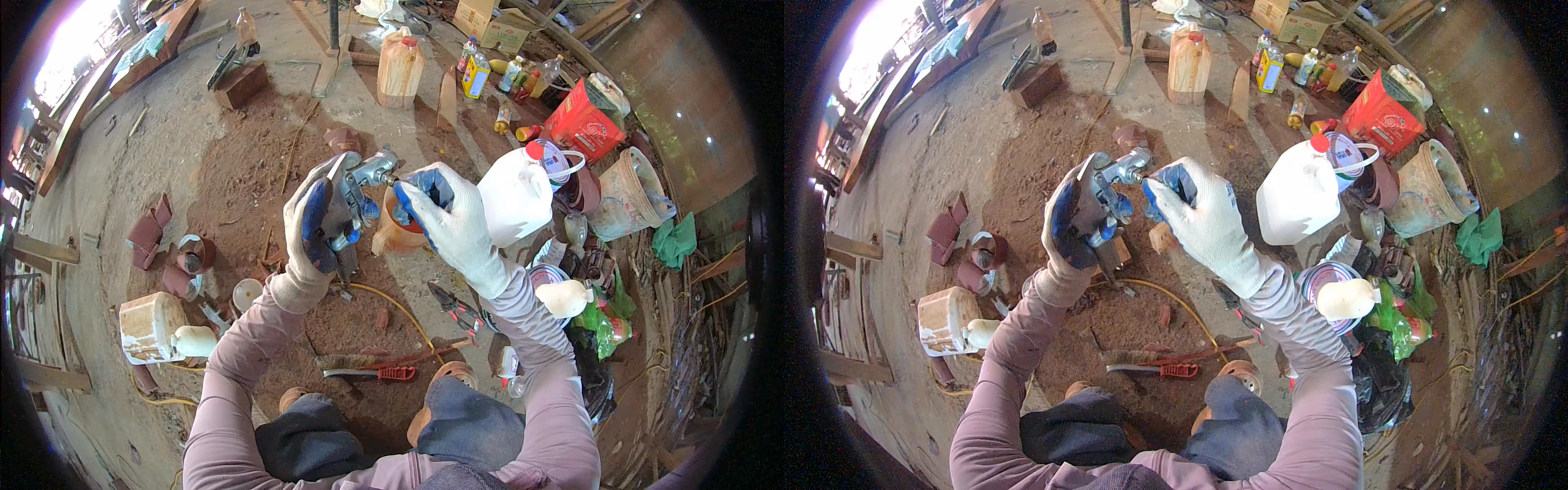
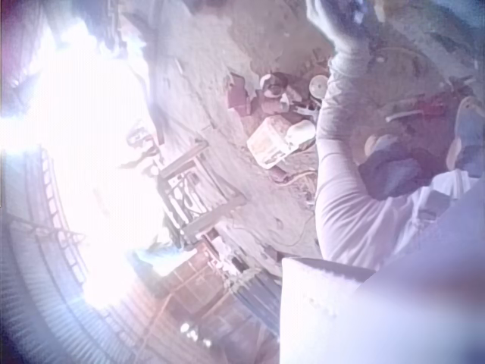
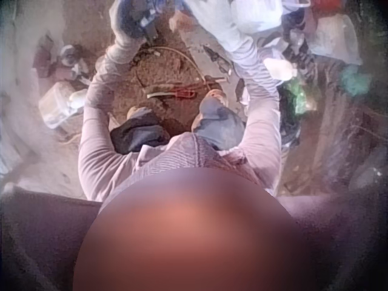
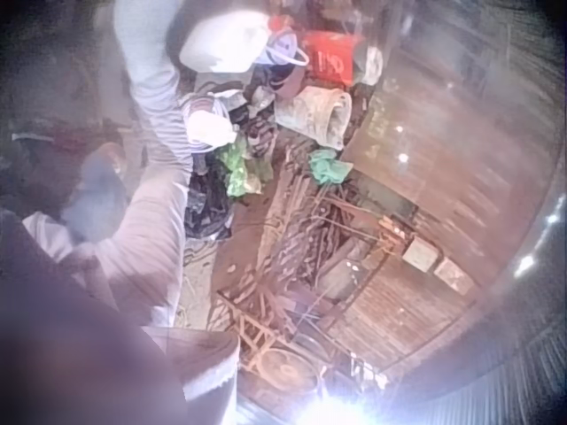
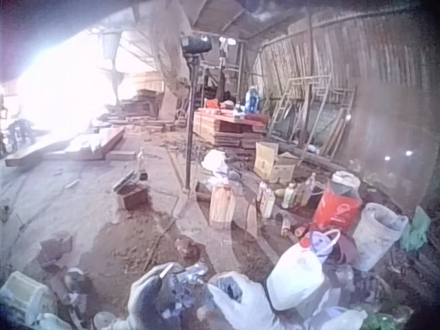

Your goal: The person assembles a paint sprayer by attaching the nozzle and cup, then pours a reddish-brown liquid into the cup. They secure the lid and handle the components on the floor.

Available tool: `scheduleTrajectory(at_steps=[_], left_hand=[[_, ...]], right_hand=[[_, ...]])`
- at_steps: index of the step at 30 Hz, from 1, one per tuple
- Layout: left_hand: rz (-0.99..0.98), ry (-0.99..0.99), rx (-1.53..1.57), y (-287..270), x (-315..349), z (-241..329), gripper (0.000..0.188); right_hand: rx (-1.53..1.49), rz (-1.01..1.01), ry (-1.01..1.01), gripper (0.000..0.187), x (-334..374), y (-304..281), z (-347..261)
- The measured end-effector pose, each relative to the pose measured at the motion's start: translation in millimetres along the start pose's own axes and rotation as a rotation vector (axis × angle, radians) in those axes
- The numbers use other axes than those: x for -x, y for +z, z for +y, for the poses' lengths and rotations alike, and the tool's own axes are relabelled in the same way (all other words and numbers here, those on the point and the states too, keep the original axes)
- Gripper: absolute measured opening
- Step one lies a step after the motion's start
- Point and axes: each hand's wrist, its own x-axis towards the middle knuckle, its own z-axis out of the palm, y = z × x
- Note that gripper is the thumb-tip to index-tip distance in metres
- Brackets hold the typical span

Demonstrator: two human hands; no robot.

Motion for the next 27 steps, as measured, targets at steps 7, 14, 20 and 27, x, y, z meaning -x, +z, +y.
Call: scheduleTrajectory(at_steps=[7, 14, 20, 27], left_hand=[[0.06, -0.108, 0.261, 0.0, 1.0, -6.0, 0.06], [-0.027, -0.129, 0.507, 5.5, 5.7, -7.8, 0.051], [0.106, -0.142, 0.506, 5.8, 8.9, -12.2, 0.044], [0.12, -0.264, 0.482, -12.7, 2.4, -15.3, 0.035]], right_hand=[[0.178, 0.123, -0.079, 0.012, 23.1, -5.6, -8.4], [0.132, 0.126, -0.124, 0.014, 18.6, -1.4, -13.2], [0.217, 0.161, -0.116, 0.011, 16.6, 7.5, -13.9], [0.054, 0.18, -0.134, 0.01, 18.5, 12.9, 0.9]])
